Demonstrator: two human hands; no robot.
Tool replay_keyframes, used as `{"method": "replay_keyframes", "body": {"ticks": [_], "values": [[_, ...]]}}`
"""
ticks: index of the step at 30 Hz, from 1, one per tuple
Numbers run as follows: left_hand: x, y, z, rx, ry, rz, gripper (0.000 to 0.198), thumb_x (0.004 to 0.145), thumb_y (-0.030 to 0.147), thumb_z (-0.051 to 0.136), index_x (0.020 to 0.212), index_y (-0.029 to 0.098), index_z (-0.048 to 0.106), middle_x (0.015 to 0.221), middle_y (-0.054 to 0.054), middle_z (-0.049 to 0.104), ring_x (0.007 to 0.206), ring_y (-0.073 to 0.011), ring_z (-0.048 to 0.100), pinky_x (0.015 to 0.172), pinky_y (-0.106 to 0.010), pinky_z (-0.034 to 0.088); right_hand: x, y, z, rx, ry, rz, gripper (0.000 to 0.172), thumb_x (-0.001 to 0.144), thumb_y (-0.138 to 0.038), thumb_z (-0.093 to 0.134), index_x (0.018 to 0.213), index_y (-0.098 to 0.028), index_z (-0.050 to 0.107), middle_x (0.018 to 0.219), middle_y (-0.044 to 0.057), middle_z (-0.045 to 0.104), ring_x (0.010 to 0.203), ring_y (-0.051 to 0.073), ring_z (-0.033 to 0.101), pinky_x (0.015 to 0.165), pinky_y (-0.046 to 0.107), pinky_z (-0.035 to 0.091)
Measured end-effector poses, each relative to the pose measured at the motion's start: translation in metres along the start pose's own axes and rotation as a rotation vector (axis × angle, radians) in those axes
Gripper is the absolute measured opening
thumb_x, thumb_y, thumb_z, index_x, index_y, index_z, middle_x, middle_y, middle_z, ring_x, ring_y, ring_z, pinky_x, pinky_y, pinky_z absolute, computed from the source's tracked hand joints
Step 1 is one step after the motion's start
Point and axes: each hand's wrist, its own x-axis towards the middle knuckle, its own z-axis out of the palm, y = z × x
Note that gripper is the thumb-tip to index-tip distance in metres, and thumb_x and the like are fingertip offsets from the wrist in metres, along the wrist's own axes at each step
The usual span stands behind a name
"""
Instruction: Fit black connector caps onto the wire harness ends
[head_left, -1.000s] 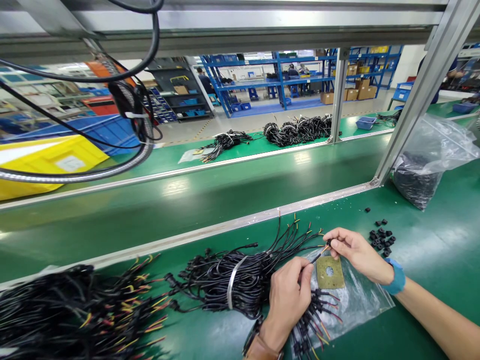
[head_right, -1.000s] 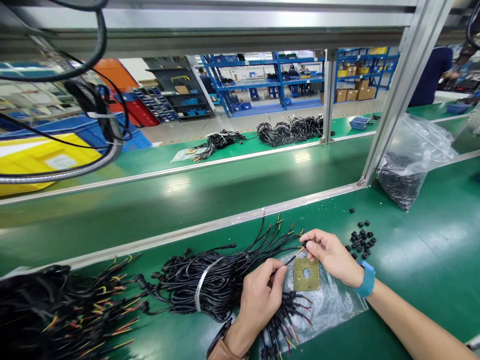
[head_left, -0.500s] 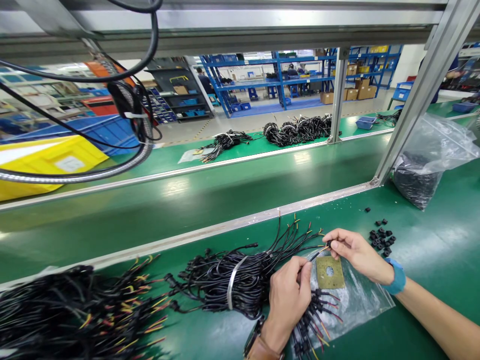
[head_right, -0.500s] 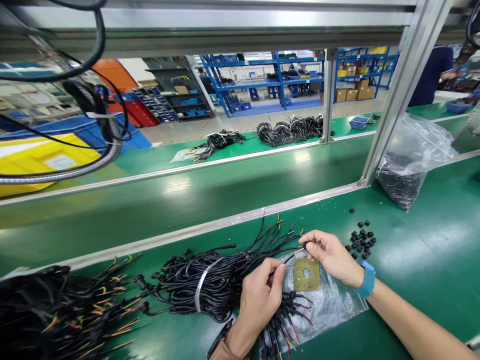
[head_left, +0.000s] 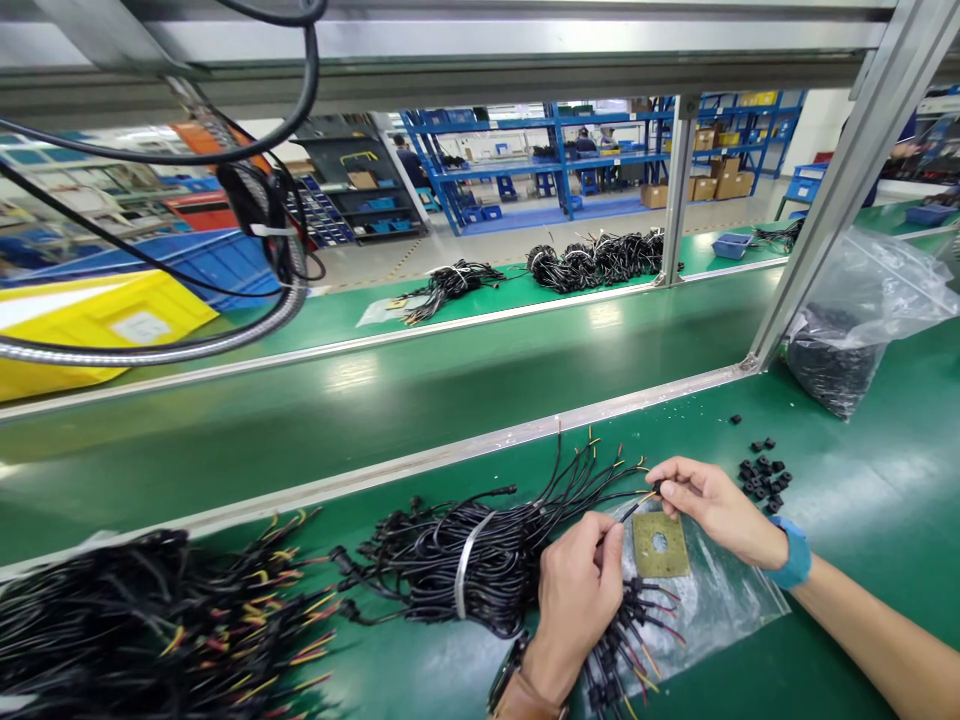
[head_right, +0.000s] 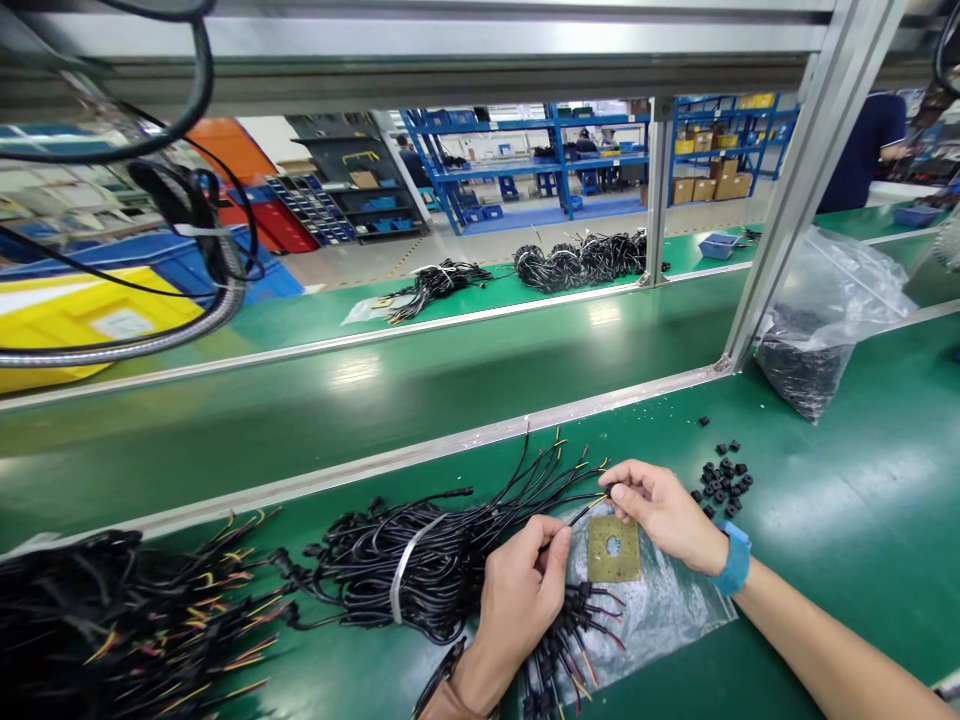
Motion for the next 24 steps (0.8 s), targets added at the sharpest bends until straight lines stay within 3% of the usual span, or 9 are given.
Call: {"method": "replay_keyframes", "body": {"ticks": [11,18,24], "values": [[0.002,0.002,-0.001,0.042,-0.026,0.033,0.019,0.1,0.027,0.049,0.083,0.021,0.057,0.067,0.002,0.061,0.059,-0.0124,0.057,0.057,-0.024,0.036,0.001,0.008,-0.002,-0.033,0.003,-0.028,0.033,0.095,-0.049,0.064,0.109,-0.018,0.066,0.086,0.001,0.062,0.076,0.015,0.055,0.072,0.029,0.046],[0.001,0.001,0.0,0.012,-0.055,0.061,0.012,0.1,0.026,0.05,0.093,0.022,0.059,0.077,0.001,0.066,0.068,-0.014,0.062,0.063,-0.025,0.041,-0.005,0.011,0.008,-0.305,-0.057,-0.145,0.015,0.098,-0.029,0.058,0.11,-0.021,0.065,0.1,0.004,0.069,0.089,0.02,0.063,0.081,0.033,0.05],[-0.001,0.004,0.0,-0.031,-0.068,0.098,0.013,0.1,0.024,0.05,0.091,0.022,0.059,0.075,0.002,0.066,0.064,-0.0129,0.062,0.06,-0.025,0.039,-0.011,0.012,0.01,-0.556,-0.119,-0.316,0.014,0.102,-0.022,0.049,0.11,-0.022,0.061,0.103,0.005,0.071,0.095,0.022,0.066,0.083,0.035,0.048]]}}
